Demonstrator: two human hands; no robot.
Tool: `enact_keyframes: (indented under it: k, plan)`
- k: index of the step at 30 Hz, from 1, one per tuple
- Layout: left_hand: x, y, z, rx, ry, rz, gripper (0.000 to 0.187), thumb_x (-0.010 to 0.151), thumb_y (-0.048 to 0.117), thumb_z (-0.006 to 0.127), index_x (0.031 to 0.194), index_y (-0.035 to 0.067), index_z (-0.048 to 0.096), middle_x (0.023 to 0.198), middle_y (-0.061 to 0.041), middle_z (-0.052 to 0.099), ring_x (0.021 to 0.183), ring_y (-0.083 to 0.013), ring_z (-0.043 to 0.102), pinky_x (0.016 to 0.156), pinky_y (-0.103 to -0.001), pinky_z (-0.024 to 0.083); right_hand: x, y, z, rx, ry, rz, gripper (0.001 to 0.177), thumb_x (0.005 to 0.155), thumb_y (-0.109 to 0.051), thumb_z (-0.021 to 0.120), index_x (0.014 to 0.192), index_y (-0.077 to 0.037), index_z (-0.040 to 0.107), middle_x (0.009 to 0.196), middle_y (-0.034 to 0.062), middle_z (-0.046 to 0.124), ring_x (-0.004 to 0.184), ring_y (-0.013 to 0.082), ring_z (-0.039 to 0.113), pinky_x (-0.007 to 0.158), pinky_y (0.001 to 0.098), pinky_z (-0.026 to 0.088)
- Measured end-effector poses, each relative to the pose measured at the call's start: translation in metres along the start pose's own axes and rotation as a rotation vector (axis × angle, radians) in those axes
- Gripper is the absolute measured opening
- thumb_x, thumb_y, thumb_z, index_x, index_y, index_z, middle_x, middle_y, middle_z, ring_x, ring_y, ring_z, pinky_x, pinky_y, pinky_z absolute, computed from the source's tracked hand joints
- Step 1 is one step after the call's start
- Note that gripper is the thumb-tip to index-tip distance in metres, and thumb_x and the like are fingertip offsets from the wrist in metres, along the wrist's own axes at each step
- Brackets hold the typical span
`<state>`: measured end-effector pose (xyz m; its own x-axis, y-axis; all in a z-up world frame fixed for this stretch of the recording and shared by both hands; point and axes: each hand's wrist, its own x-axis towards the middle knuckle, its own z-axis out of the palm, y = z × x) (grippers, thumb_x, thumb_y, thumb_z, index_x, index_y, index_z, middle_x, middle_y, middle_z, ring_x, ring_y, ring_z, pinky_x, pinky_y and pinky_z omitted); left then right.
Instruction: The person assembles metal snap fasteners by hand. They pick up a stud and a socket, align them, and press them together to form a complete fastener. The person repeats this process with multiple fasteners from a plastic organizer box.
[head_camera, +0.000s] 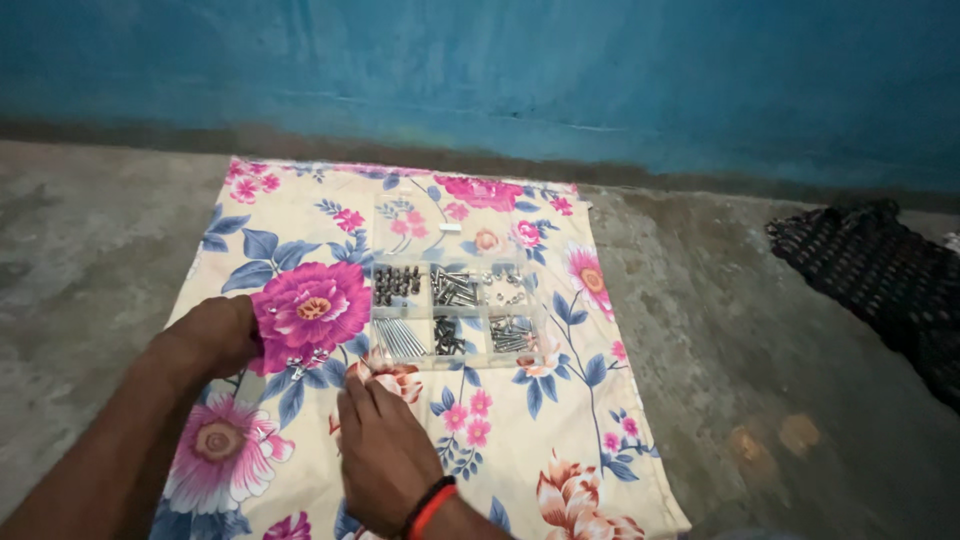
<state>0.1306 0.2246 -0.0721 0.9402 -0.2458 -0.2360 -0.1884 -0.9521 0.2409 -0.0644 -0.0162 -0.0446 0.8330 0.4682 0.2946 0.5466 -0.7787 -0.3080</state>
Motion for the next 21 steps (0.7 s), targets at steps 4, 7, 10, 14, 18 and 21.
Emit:
enact_keyframes:
  k: [4,7,10,14,18,21]
  plan:
    - [-0.01,0.012,-0.016,0.044,-0.124,-0.125,0.028,0.083,0.03,0.077,0.105,0.012,0.077,0.101,-0.016,0.079,0.1,-0.032,0.079,0.088,-0.043,0.062,-0.022,0.025,-0.029,-0.019,-0.19,-0.175,0.065,0.076,-0.008,0.065,0.135,0.015,0.052,0.146,0.0269,0.052,0.138,0.0385,0.047,0.111,0.0455,0.041]
    - [-0.018,0.027,-0.026,0.174,-0.104,-0.146,0.03,0.085,0.033,0.078,0.106,0.012,0.074,0.109,-0.014,0.078,0.106,-0.0305,0.075,0.088,-0.043,0.06,-0.043,0.042,-0.05,0.044,-0.177,-0.203,0.064,0.07,-0.001,0.062,0.133,0.012,0.055,0.144,0.0247,0.055,0.136,0.0379,0.05,0.113,0.0439,0.043]
    - [-0.025,0.036,-0.034,0.088,-0.188,-0.264,0.025,0.087,0.032,0.073,0.108,0.018,0.077,0.112,-0.01,0.08,0.107,-0.0281,0.076,0.092,-0.043,0.059,-0.052,0.053,-0.058,0.198,-0.114,-0.066,0.036,0.089,0.0,0.062,0.125,0.002,0.065,0.139,0.0165,0.063,0.129,0.0335,0.058,0.106,0.0403,0.049]
    - [-0.024,0.05,-0.033,0.126,-0.289,-0.082,0.027,0.084,0.033,0.075,0.103,0.016,0.078,0.105,-0.011,0.081,0.098,-0.028,0.078,0.087,-0.041,0.061,-0.042,0.069,-0.055,0.253,-0.174,-0.041,0.033,0.077,0.002,0.067,0.11,-0.002,0.069,0.122,0.0125,0.066,0.115,0.0331,0.062,0.096,0.0394,0.053]
    - [-0.019,0.052,-0.031,0.069,-0.396,0.004,0.02,0.083,0.025,0.072,0.098,0.015,0.08,0.095,-0.009,0.085,0.088,-0.0241,0.081,0.081,-0.039,0.062,-0.038,0.081,-0.052,0.399,-0.05,0.02,0.021,0.081,0.005,0.068,0.1,-0.002,0.072,0.104,0.0112,0.07,0.101,0.0292,0.068,0.088,0.0366,0.057]
    - [-0.021,0.052,-0.038,0.043,-0.171,-0.001,0.022,0.084,0.03,0.075,0.1,0.015,0.074,0.095,-0.009,0.08,0.088,-0.0266,0.077,0.081,-0.042,0.059,-0.036,0.086,-0.047,0.614,0.005,0.271,0.016,0.086,0.004,0.068,0.098,-0.001,0.076,0.095,0.0104,0.072,0.085,0.0213,0.073,0.076,0.0324,0.061]
